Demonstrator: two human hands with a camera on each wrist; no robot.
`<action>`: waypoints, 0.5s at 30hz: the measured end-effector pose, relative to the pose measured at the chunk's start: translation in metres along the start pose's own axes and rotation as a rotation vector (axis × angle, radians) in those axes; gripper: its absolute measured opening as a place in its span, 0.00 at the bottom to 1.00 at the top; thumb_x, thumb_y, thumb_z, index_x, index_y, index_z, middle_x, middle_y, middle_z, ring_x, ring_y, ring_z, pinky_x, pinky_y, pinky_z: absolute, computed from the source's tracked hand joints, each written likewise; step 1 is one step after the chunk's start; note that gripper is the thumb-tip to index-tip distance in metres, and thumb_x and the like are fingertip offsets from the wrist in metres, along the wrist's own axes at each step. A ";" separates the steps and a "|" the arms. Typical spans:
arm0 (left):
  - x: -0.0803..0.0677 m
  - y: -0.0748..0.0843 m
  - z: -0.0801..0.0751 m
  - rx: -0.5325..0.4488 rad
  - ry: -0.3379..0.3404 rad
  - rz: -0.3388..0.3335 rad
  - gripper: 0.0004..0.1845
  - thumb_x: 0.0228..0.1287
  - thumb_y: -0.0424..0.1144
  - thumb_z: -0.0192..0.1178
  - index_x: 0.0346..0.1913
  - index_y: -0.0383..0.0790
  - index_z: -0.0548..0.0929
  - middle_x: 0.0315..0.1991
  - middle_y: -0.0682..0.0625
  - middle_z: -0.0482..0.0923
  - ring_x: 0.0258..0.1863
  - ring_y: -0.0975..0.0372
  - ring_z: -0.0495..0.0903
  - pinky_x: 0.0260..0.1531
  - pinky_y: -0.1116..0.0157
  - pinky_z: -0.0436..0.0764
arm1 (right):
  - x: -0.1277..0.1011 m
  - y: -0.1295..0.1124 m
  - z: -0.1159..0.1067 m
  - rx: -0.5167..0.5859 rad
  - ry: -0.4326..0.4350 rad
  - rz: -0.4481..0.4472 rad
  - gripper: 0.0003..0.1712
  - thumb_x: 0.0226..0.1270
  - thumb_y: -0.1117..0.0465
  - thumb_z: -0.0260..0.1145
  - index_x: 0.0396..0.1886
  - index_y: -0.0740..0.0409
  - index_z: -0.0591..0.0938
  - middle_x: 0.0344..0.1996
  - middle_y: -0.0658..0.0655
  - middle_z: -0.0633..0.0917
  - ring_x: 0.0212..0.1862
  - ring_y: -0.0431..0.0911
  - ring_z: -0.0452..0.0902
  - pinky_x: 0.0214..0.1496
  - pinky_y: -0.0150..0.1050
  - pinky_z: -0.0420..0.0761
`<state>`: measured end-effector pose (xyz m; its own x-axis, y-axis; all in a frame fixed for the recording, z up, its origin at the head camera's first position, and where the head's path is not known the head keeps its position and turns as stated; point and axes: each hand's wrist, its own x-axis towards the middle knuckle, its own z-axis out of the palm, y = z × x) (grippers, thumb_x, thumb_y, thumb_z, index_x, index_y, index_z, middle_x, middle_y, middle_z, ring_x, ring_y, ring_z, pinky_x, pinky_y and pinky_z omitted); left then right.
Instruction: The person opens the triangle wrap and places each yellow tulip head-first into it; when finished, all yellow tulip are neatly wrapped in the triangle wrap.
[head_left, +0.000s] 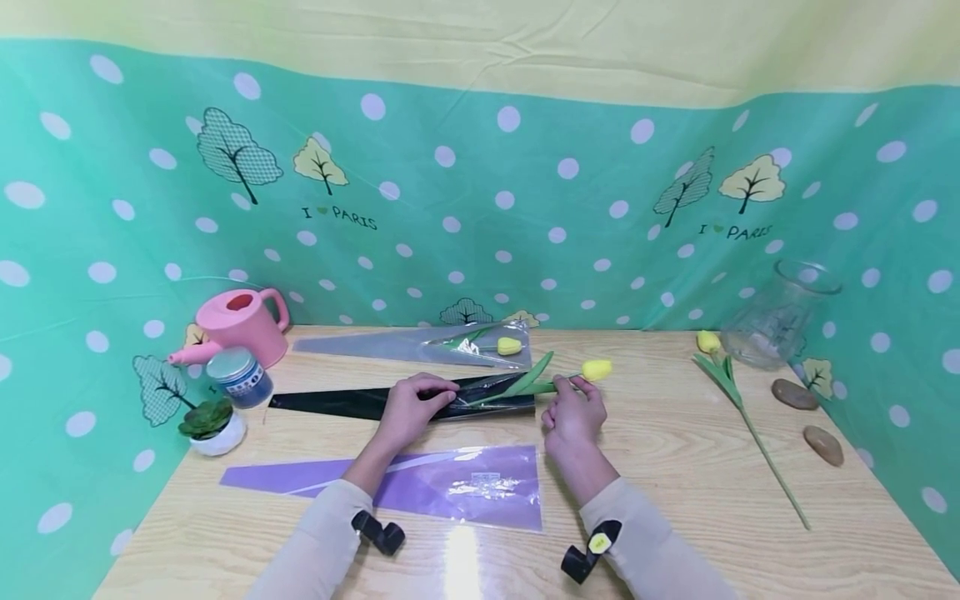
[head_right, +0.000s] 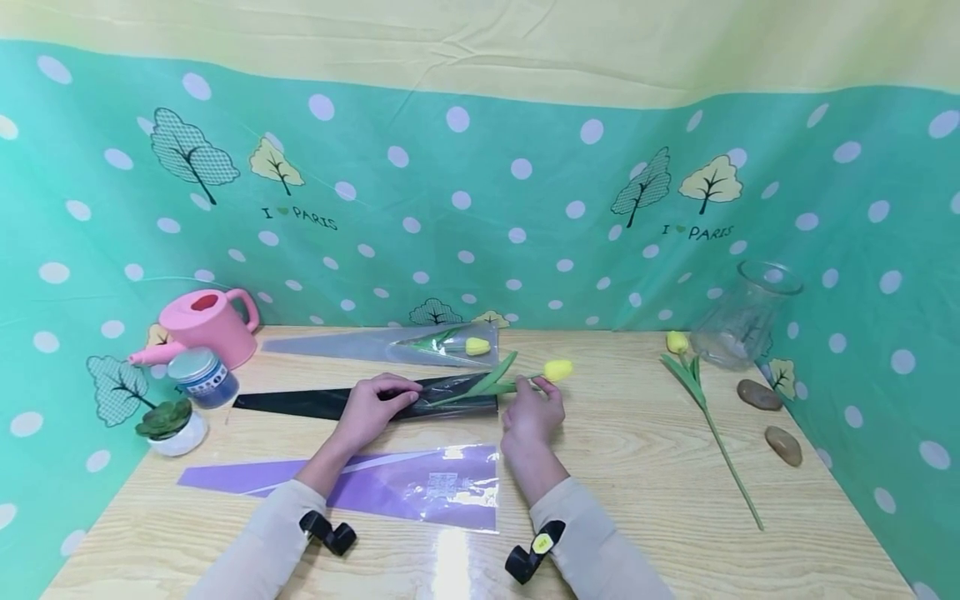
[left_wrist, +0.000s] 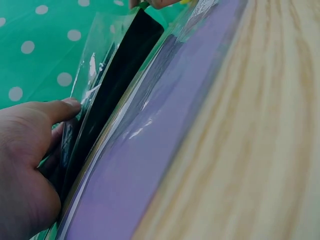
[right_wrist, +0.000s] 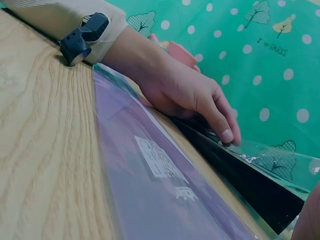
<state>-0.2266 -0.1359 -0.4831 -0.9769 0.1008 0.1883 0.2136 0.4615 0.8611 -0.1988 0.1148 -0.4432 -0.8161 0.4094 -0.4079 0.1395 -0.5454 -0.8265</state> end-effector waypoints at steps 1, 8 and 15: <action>0.000 0.001 0.000 0.002 0.002 -0.001 0.05 0.64 0.39 0.73 0.42 0.52 0.94 0.46 0.54 0.90 0.54 0.59 0.86 0.63 0.56 0.80 | -0.001 0.000 0.001 -0.007 0.002 0.000 0.23 0.73 0.62 0.67 0.62 0.54 0.69 0.21 0.42 0.71 0.17 0.34 0.58 0.18 0.28 0.60; 0.000 0.006 0.000 0.017 0.029 0.008 0.06 0.64 0.39 0.73 0.42 0.53 0.94 0.46 0.53 0.90 0.54 0.58 0.86 0.63 0.54 0.80 | -0.006 0.006 0.007 -0.027 0.006 0.013 0.22 0.72 0.61 0.67 0.60 0.51 0.70 0.18 0.41 0.70 0.15 0.34 0.55 0.17 0.28 0.58; -0.002 0.010 0.005 0.015 0.038 0.013 0.05 0.64 0.40 0.73 0.42 0.53 0.94 0.47 0.52 0.89 0.54 0.56 0.86 0.62 0.53 0.80 | -0.008 0.015 0.014 -0.037 0.021 0.014 0.18 0.71 0.61 0.70 0.54 0.51 0.72 0.17 0.41 0.70 0.13 0.34 0.53 0.14 0.29 0.55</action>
<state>-0.2229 -0.1267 -0.4772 -0.9732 0.0733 0.2181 0.2264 0.4732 0.8514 -0.1980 0.0932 -0.4471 -0.8022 0.4176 -0.4268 0.1712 -0.5240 -0.8343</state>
